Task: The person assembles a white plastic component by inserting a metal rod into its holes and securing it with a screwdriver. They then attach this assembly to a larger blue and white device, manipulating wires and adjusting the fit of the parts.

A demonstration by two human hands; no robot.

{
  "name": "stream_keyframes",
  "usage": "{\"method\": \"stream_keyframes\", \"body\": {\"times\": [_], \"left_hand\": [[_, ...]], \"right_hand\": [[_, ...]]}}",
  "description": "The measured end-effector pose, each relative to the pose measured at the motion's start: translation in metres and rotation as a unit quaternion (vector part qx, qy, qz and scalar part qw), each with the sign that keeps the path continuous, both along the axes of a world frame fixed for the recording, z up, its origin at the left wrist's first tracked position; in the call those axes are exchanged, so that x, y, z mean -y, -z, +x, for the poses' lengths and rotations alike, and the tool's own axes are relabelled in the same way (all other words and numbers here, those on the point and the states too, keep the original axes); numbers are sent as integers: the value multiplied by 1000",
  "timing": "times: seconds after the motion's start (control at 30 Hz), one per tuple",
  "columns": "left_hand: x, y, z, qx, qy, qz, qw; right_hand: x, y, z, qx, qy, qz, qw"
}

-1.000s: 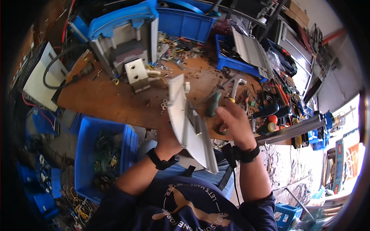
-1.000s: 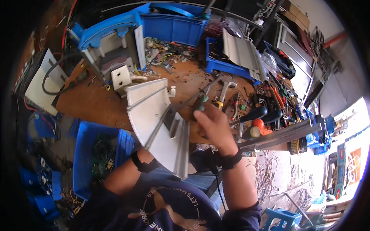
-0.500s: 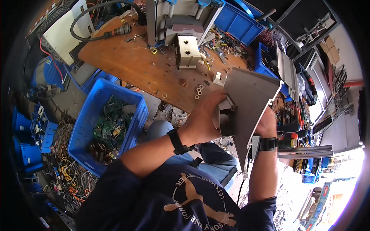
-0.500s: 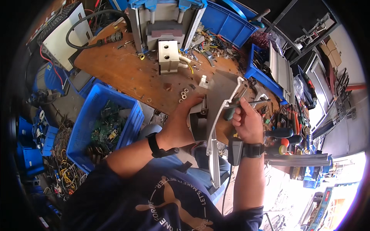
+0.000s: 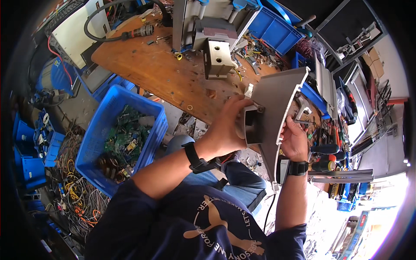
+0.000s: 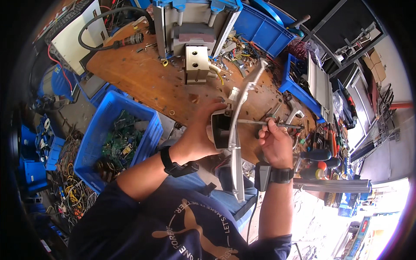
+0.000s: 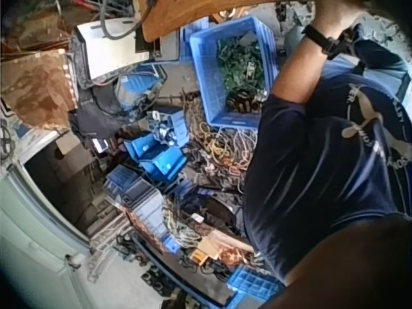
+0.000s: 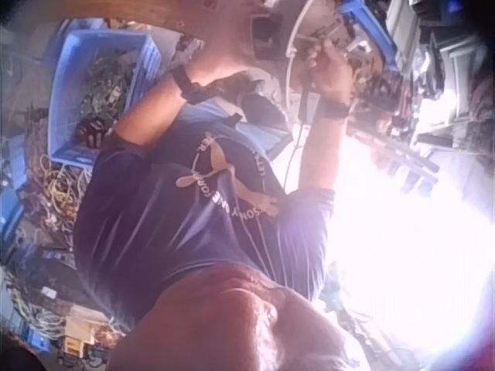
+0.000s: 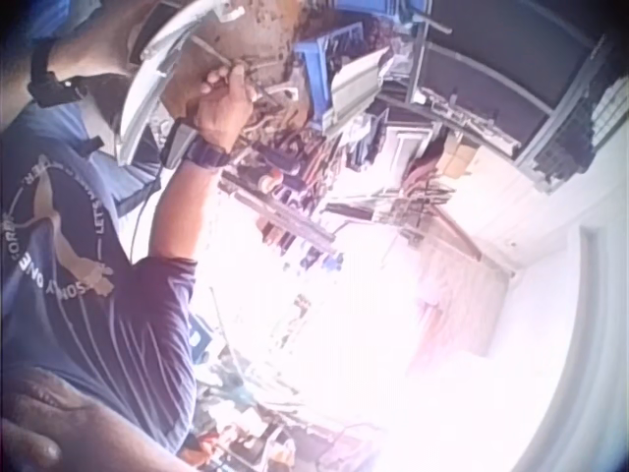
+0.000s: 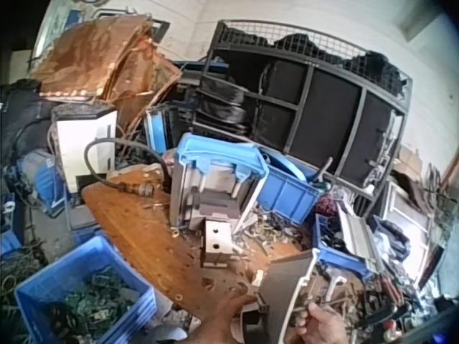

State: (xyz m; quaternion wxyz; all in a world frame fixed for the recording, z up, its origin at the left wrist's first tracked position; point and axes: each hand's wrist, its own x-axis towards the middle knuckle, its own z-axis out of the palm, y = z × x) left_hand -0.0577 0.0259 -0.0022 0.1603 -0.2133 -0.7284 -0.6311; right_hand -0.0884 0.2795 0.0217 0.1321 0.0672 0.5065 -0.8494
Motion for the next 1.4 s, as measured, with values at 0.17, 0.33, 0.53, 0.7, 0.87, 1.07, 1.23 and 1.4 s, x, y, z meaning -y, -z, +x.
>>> {"method": "stream_keyframes", "body": {"times": [0.17, 0.33, 0.53, 0.7, 0.87, 1.07, 1.23, 1.4], "left_hand": [[9, 9, -7, 122, 206, 168, 956], [12, 27, -25, 224, 326, 459, 795], [-11, 16, -34, 408, 239, 475, 742], [-21, 11, -33, 437, 228, 423, 760], [-6, -6, -21, 447, 203, 340, 802], [-9, 7, -25, 314, 131, 241, 909], [-13, 19, -28, 401, 181, 301, 846], [-26, 27, -24, 395, 199, 422, 792]], "right_hand": [[4, 6, 0, 18, 50, 21, 998], [3, 6, 7, -3, 74, 46, 996], [8, -2, 10, -2, 64, 41, 997], [20, -11, 21, -34, 92, 130, 987], [29, -12, 26, 0, 126, 128, 984], [33, -15, 20, -41, 153, 175, 972], [25, -11, 17, -15, 149, 155, 977], [36, -15, 17, -22, 152, 139, 978]]}}
